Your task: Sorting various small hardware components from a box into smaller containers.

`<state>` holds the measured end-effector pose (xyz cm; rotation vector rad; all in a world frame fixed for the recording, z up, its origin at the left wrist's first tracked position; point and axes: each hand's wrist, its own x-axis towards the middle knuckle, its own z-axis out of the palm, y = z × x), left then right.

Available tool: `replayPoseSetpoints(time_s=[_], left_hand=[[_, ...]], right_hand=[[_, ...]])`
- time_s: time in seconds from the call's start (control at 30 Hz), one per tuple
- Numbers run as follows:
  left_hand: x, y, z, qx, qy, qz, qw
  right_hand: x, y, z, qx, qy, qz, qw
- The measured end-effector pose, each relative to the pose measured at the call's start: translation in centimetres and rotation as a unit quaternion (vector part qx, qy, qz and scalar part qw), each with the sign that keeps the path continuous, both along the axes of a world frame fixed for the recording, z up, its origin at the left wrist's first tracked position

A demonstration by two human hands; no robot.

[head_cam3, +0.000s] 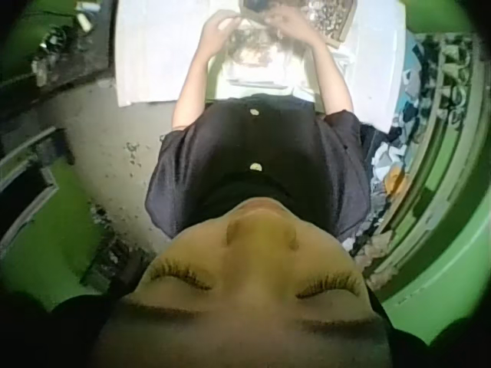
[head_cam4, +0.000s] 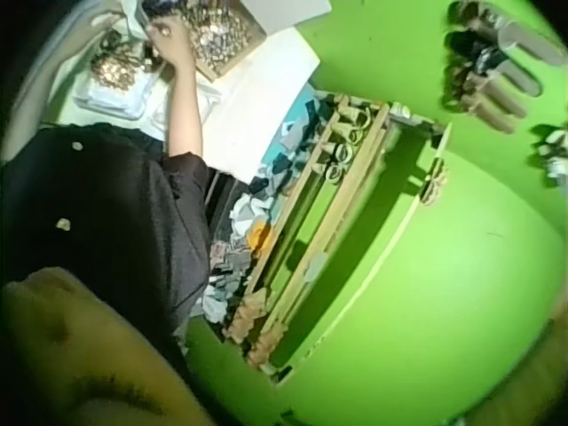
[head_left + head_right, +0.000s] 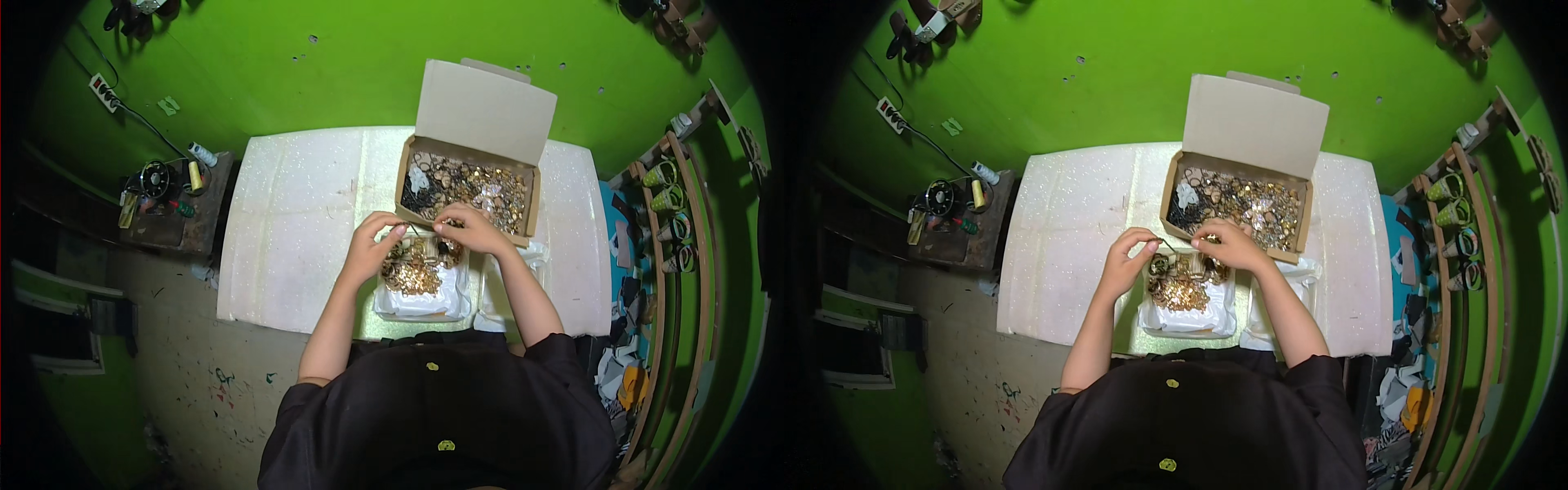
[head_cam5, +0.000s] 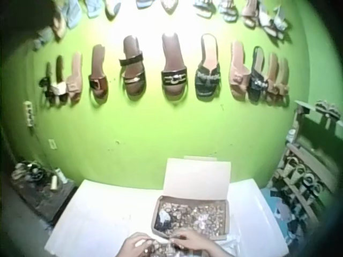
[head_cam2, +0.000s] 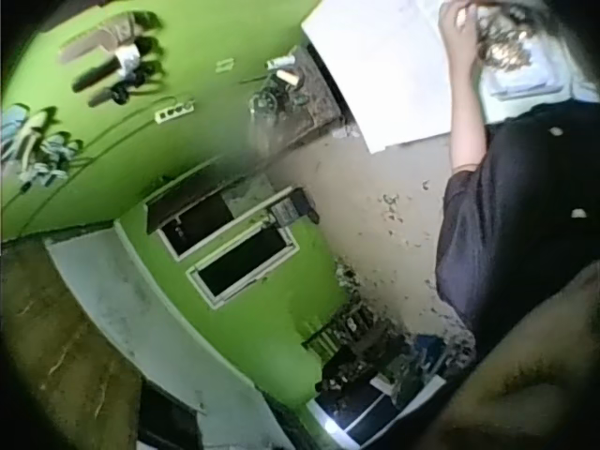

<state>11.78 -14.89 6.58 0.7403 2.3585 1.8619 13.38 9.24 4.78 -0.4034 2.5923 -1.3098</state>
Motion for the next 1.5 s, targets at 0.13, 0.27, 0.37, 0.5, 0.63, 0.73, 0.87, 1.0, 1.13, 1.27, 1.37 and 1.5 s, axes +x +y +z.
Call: replayPoseSetpoints(time_s=[0.13, 0.27, 0.37, 0.5, 0.63, 0.73, 0.87, 1.0, 1.13, 1.27, 1.37, 1.5], left_hand=[[-0.4, -0.2, -0.1, -0.025, -0.025, 0.009, 0.999], [-0.5, -0.3, 0.9, -0.080, 0.014, 0.008, 0.997], [-0.9, -0.5, -0.1, -0.062, -0.012, 0.020, 0.998], [-1.2, -0.3, -0.8, -0.034, -0.040, 0.025, 0.998], [-1.7, 0.1, -1.0, -0.037, -0.049, 0.025, 0.998], [-2.1, 0.7, -1.3, -0.037, -0.049, 0.017, 0.998], [-3.1, 1.5, -1.1, -0.030, -0.037, 0.020, 0.999], [-4.6, 1.9, -0.5, -0.042, -0.014, -0.004, 0.999], [-5.9, 2.0, 0.9, -0.036, 0.025, 0.006, 0.999], [-7.1, 2.1, 1.4, -0.012, 0.041, 0.027, 0.999], [-7.4, 2.5, 2.3, 0.005, 0.017, 0.015, 1.000], [-7.7, 2.8, 2.5, 0.051, -0.016, 0.008, 0.999]], right_hand=[[-5.1, -2.7, -3.5, 0.164, 0.048, -0.149, 0.974], [-7.7, -5.0, -6.9, 0.300, 0.059, -0.146, 0.941], [-8.7, -5.1, -8.5, 0.319, 0.092, -0.164, 0.929], [-9.6, -3.7, -8.7, 0.345, 0.043, -0.156, 0.924], [-9.5, -1.9, -6.4, 0.264, 0.011, -0.163, 0.951], [-9.5, -0.6, -4.6, 0.230, 0.015, -0.158, 0.960], [-9.2, -0.4, 0.7, 0.217, 0.039, -0.152, 0.964], [-9.4, -0.1, 3.7, 0.224, 0.070, -0.143, 0.961], [-9.8, -0.3, 5.4, 0.177, 0.117, -0.153, 0.965], [-9.5, -1.1, 6.7, 0.181, 0.184, -0.182, 0.949], [-9.2, -1.3, 8.2, 0.126, 0.159, -0.182, 0.962], [-9.0, -1.4, 8.0, 0.009, 0.098, -0.118, 0.988]])
